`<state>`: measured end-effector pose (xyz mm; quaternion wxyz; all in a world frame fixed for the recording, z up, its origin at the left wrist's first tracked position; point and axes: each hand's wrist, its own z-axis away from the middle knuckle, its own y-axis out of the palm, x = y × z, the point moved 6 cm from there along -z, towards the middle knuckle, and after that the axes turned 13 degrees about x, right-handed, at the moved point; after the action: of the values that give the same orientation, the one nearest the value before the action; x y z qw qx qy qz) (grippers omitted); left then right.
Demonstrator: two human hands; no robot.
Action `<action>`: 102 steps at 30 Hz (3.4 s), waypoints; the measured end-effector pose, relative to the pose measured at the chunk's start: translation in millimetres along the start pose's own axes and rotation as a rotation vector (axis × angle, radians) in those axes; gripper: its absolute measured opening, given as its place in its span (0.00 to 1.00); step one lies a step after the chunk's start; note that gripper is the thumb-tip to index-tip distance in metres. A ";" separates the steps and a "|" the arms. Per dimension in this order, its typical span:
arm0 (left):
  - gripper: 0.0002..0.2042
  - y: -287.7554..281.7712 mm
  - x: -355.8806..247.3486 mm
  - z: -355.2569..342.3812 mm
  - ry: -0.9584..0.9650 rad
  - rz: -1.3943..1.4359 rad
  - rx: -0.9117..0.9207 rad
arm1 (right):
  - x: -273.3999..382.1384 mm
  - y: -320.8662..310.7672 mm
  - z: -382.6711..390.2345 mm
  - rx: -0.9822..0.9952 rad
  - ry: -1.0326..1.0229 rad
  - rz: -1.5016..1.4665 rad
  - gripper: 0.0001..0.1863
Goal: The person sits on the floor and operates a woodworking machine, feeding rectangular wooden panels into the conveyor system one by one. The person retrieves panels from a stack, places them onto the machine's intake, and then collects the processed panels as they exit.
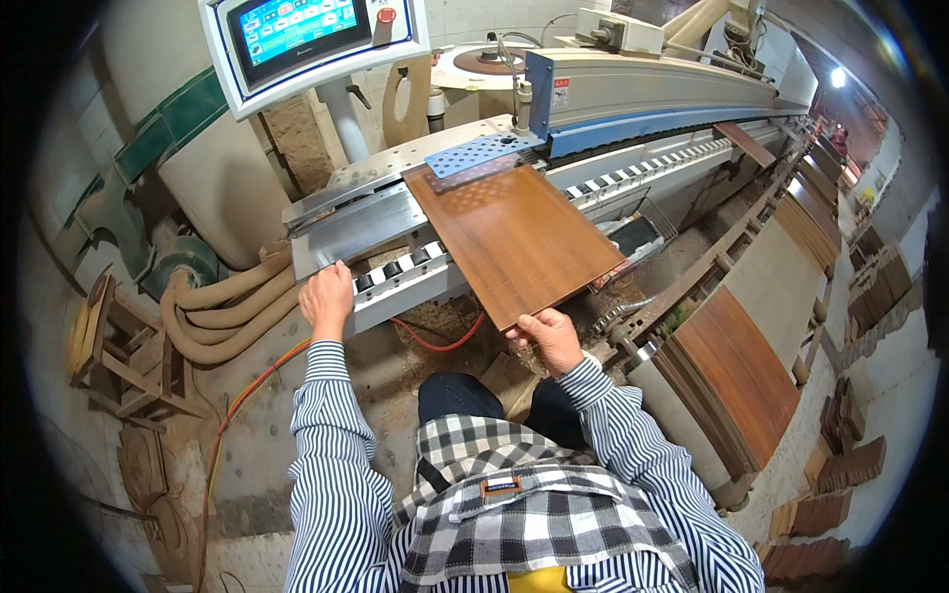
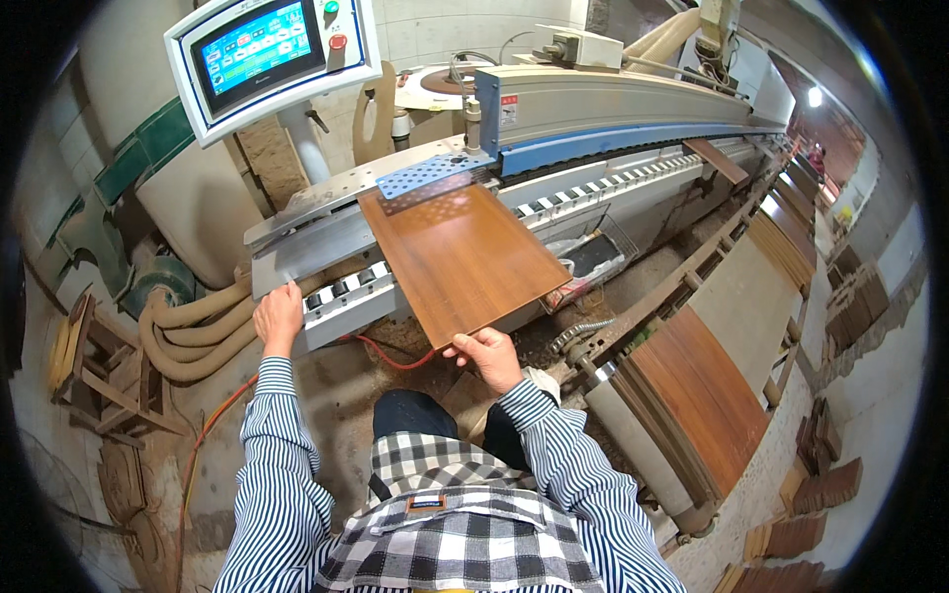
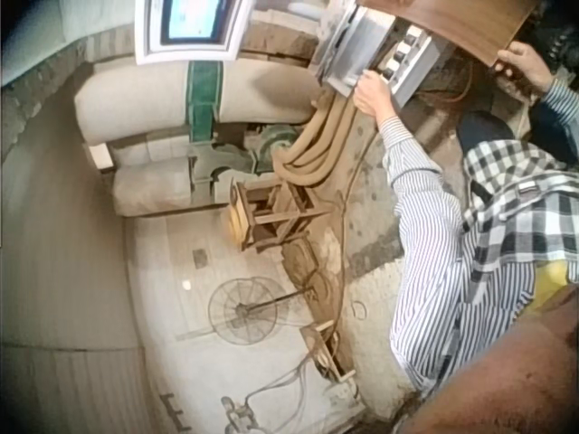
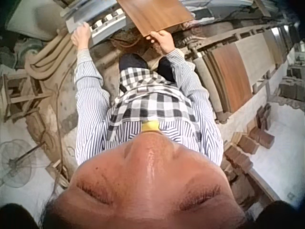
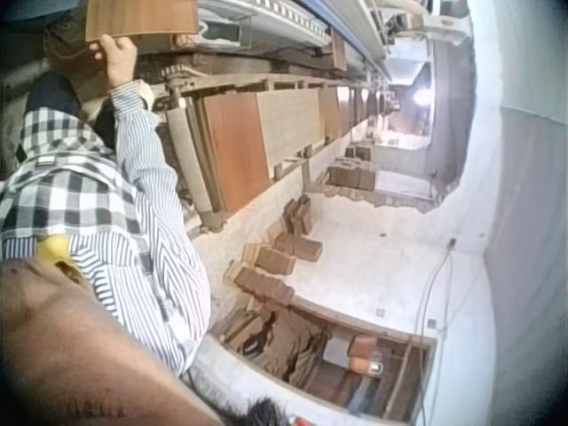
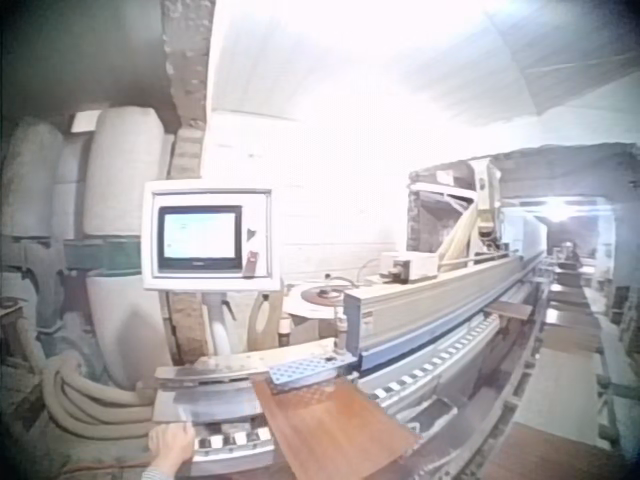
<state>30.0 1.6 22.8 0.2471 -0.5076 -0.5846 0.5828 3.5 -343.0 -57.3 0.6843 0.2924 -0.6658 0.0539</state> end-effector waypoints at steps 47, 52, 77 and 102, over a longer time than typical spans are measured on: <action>0.21 1.7 1.3 -1.2 -0.014 -0.048 0.040 | -15.2 -127.0 369.3 -1.028 -0.163 -0.427 0.09; 0.21 3.6 -0.1 -2.9 -0.006 -0.030 0.035 | -11.9 -146.5 345.1 -0.958 -0.286 -0.494 0.17; 0.20 0.1 1.6 -0.1 -0.008 -0.007 -0.003 | 26.7 -27.8 106.0 -0.190 0.011 -0.352 0.18; 0.20 4.4 3.4 -3.4 0.008 -0.005 0.002 | -18.1 89.7 -8.4 0.335 0.139 -0.086 0.11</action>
<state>33.1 5.3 18.4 0.2514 -0.5084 -0.5841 0.5806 -32.6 -259.5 -44.4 0.6722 0.4259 -0.5855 0.1546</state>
